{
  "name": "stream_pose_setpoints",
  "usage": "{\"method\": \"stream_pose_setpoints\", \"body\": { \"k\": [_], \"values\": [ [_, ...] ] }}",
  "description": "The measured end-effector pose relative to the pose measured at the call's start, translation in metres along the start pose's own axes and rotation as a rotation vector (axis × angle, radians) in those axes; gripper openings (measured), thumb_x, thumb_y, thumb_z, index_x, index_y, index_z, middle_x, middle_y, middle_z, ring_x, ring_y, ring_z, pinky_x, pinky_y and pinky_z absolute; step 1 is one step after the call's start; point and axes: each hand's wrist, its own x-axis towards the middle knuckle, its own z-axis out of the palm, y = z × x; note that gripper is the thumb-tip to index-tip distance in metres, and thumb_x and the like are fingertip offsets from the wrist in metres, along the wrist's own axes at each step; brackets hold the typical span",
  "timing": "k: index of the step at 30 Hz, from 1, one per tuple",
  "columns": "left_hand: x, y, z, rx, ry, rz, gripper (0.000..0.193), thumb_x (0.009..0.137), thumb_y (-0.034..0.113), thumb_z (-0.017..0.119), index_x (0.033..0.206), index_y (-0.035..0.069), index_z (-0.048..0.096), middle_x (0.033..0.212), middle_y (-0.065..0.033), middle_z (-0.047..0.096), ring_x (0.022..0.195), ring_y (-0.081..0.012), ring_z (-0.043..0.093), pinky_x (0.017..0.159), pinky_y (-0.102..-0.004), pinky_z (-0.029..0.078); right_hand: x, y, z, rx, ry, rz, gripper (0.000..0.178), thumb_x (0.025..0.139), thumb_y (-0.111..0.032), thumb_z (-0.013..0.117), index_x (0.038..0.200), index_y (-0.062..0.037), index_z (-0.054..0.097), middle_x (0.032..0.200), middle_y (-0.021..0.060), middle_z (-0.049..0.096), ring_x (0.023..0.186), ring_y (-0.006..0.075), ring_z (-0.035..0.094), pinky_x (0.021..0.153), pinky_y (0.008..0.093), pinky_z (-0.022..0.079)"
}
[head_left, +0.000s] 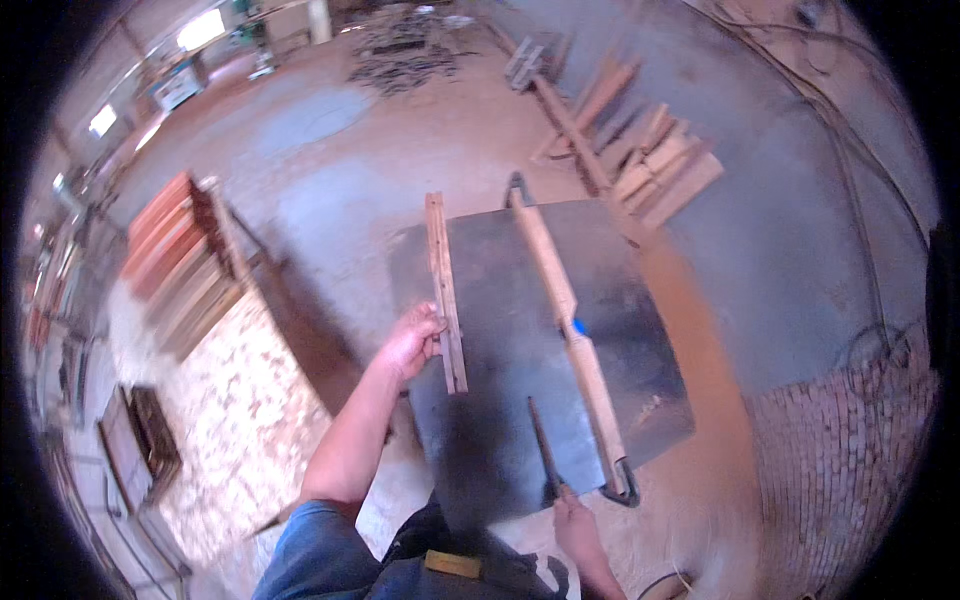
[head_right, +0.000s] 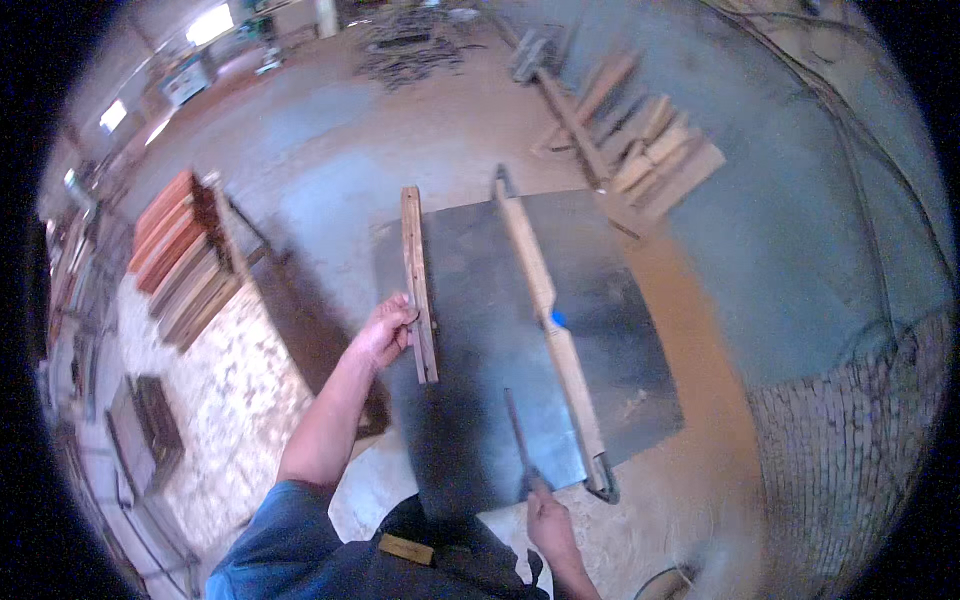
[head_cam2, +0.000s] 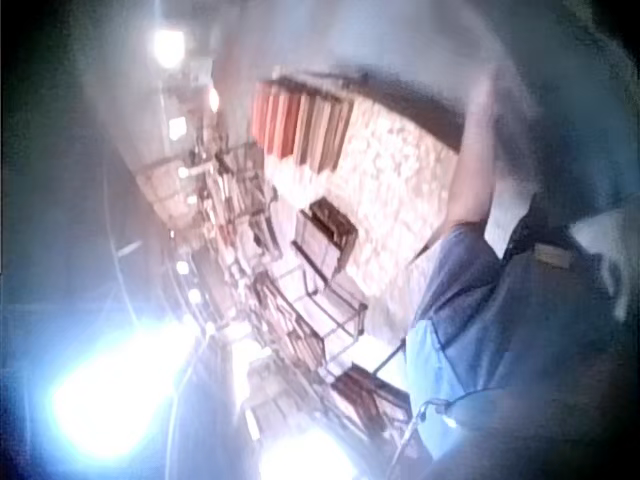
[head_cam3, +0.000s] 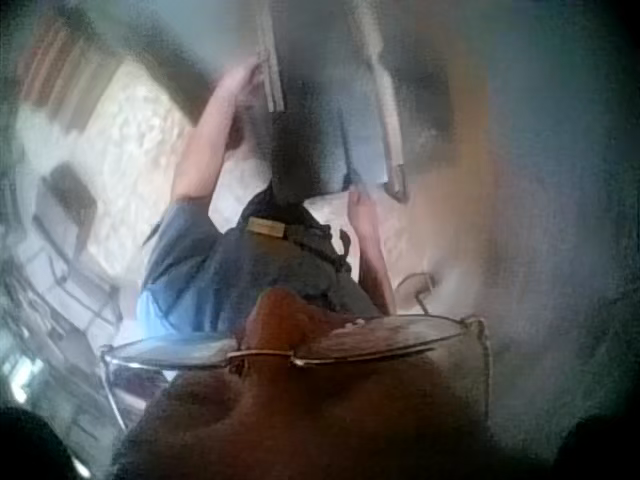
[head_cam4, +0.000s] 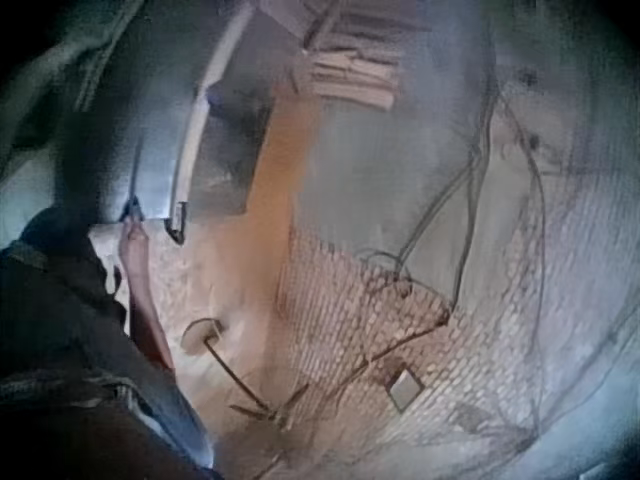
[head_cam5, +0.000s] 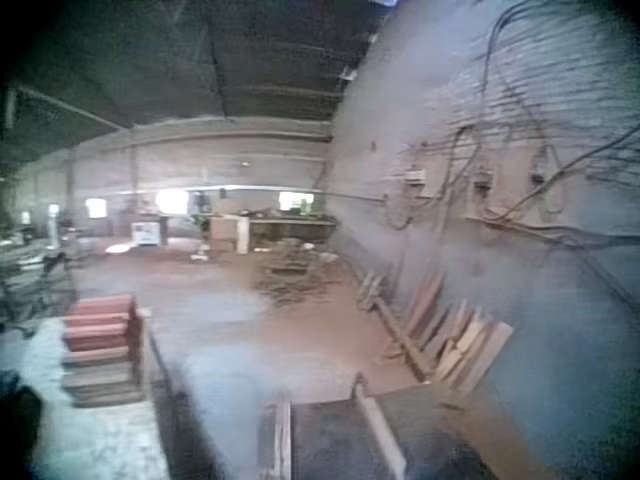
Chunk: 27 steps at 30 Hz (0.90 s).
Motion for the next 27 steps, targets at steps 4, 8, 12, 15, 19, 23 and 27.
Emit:
{"method": "stream_pose_setpoints", "body": {
  "k": [4,8,12,15,19,23,27],
  "values": [
    [-0.095,-0.031,-0.034,-0.013,0.337,0.224,0.004,0.093,0.013,0.057,0.091,0.010,0.059,0.076,-0.0018,0.062,0.064,-0.0129,0.061,0.059,-0.0277,0.052,0.034,0.050,0.033,-0.057,0.356,-0.435,0.042,0.101,-0.025,0.047,0.133,0.0014,0.055,0.083,0.0234,0.066,0.075,0.0335,0.066,0.067,0.0438,0.050],
    [-0.278,-0.046,-0.110,0.157,0.738,0.214,0.013,0.091,0.017,0.061,0.094,0.004,0.060,0.080,0.0007,0.059,0.072,-0.0090,0.053,0.068,-0.0264,0.045,-0.010,0.051,0.036,-0.030,0.135,-0.331,0.041,0.101,-0.019,0.049,0.137,0.0000,0.053,0.068,0.0107,0.056,0.060,0.0184,0.054,0.058,0.0354,0.046],
    [-0.403,-0.025,-0.180,0.596,1.203,0.241,0.025,0.088,0.022,0.061,0.098,0.000,0.063,0.080,-0.0123,0.066,0.076,-0.0216,0.062,0.073,-0.0341,0.050,-0.044,0.013,0.023,-0.079,0.045,-0.252,0.045,0.102,-0.027,0.046,0.134,0.0033,0.052,0.110,0.0230,0.057,0.104,0.0340,0.053,0.090,0.0403,0.042],
    [-0.460,0.021,-0.202,0.979,1.494,0.054,0.039,0.087,0.030,0.059,0.111,0.000,0.064,0.097,-0.0242,0.069,0.096,-0.0407,0.066,0.087,-0.0454,0.051,-0.089,-0.053,0.015,-0.120,-0.008,-0.170,0.051,0.102,-0.033,0.045,0.138,0.0038,0.049,0.135,0.0268,0.055,0.130,0.0387,0.049,0.108,0.0398,0.038],
    [-0.572,0.048,-0.303,1.125,1.766,-0.042,0.031,0.085,0.030,0.060,0.101,0.004,0.064,0.096,-0.0228,0.069,0.091,-0.0408,0.066,0.082,-0.0490,0.052,-0.083,-0.108,0.058,-0.211,-0.063,-0.423,0.051,0.103,-0.033,0.043,0.138,0.0040,0.049,0.135,0.0271,0.054,0.129,0.0394,0.049,0.108,0.0409,0.038],
    [-0.654,0.099,-0.392,1.289,1.912,-0.199,0.027,0.083,0.028,0.062,0.095,0.004,0.064,0.094,-0.0214,0.068,0.089,-0.0405,0.065,0.078,-0.0500,0.052,-0.099,-0.206,0.105,-0.221,-0.197,-0.365,0.050,0.102,-0.033,0.044,0.139,0.0011,0.050,0.132,0.0264,0.057,0.124,0.0392,0.053,0.104,0.0410,0.040],
    [-0.694,0.103,-0.483,1.371,1.965,-0.194,0.022,0.081,0.022,0.063,0.093,0.003,0.063,0.102,-0.0218,0.062,0.102,-0.0391,0.058,0.088,-0.0485,0.049,-0.080,-0.244,0.159,-0.181,-0.225,-0.377,0.048,0.102,-0.034,0.045,0.140,-0.0040,0.051,0.123,0.0240,0.061,0.111,0.0368,0.058,0.094,0.0402,0.045]
  ]
}}
